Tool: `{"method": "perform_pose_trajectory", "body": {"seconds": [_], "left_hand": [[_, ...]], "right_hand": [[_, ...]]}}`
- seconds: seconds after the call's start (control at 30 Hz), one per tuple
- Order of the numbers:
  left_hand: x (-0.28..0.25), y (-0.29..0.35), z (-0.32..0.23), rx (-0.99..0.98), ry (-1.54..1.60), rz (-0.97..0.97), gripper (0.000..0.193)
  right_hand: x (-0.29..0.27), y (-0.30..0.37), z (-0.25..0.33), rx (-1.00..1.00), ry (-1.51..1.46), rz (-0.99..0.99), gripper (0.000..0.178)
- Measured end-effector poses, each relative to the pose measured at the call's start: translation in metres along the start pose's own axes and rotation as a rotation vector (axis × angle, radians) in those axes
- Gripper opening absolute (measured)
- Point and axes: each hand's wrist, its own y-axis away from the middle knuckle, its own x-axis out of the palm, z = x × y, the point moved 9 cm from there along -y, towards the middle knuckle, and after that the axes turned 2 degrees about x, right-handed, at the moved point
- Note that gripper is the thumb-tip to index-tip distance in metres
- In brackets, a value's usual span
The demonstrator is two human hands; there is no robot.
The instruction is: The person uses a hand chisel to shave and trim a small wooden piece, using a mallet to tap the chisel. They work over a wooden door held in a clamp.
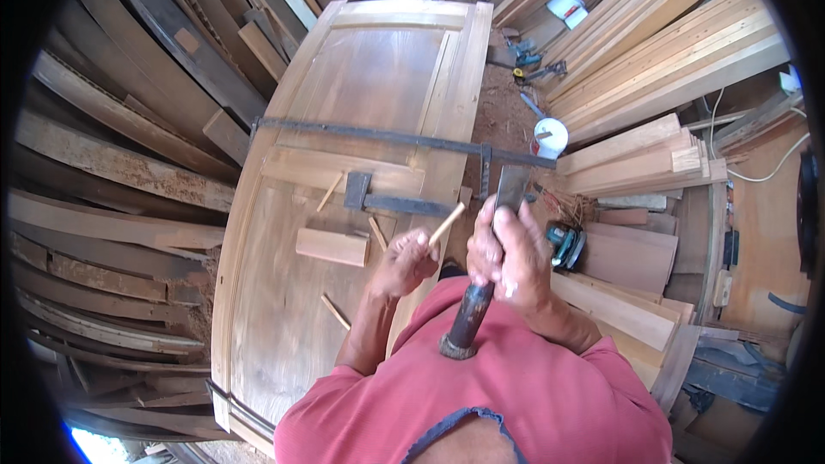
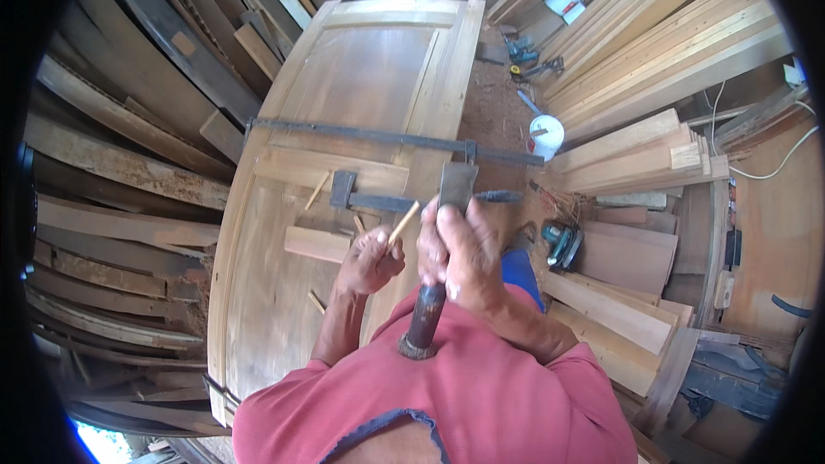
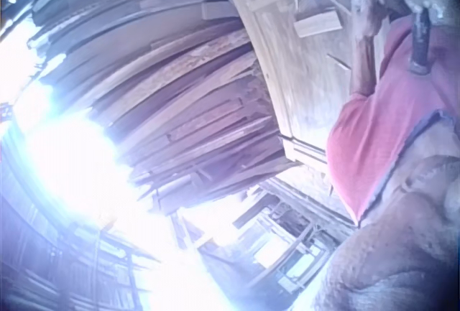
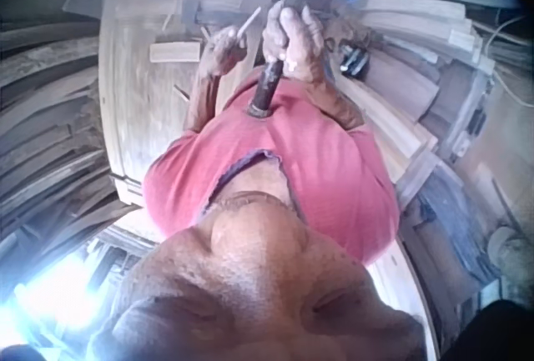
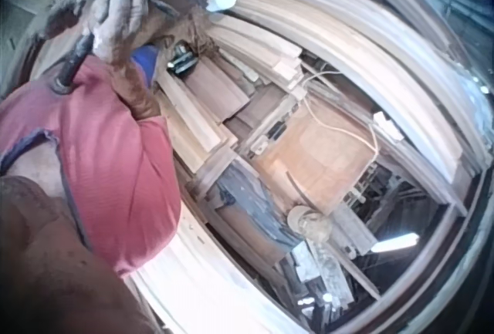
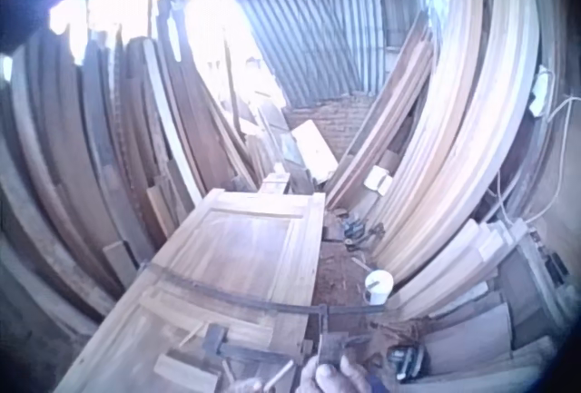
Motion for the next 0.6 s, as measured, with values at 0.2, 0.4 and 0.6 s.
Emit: {"method": "perform_pose_trajectory", "body": {"seconds": [0.2, 0.4, 0.6], "left_hand": [[-0.011, -0.036, -0.003, -0.005, 0.175, -0.091, 0.033], [-0.012, -0.008, 0.000, 0.039, 0.000, 0.015, 0.034], [-0.021, 0.008, 0.017, -0.010, 0.073, -0.088, 0.028]], "right_hand": [[-0.006, -0.028, -0.060, 0.252, -0.089, 0.102, 0.020], [-0.011, -0.013, -0.023, 0.011, 0.120, 0.030, 0.021], [-0.046, -0.023, 0.013, -0.078, 0.357, -0.038, 0.017]]}}
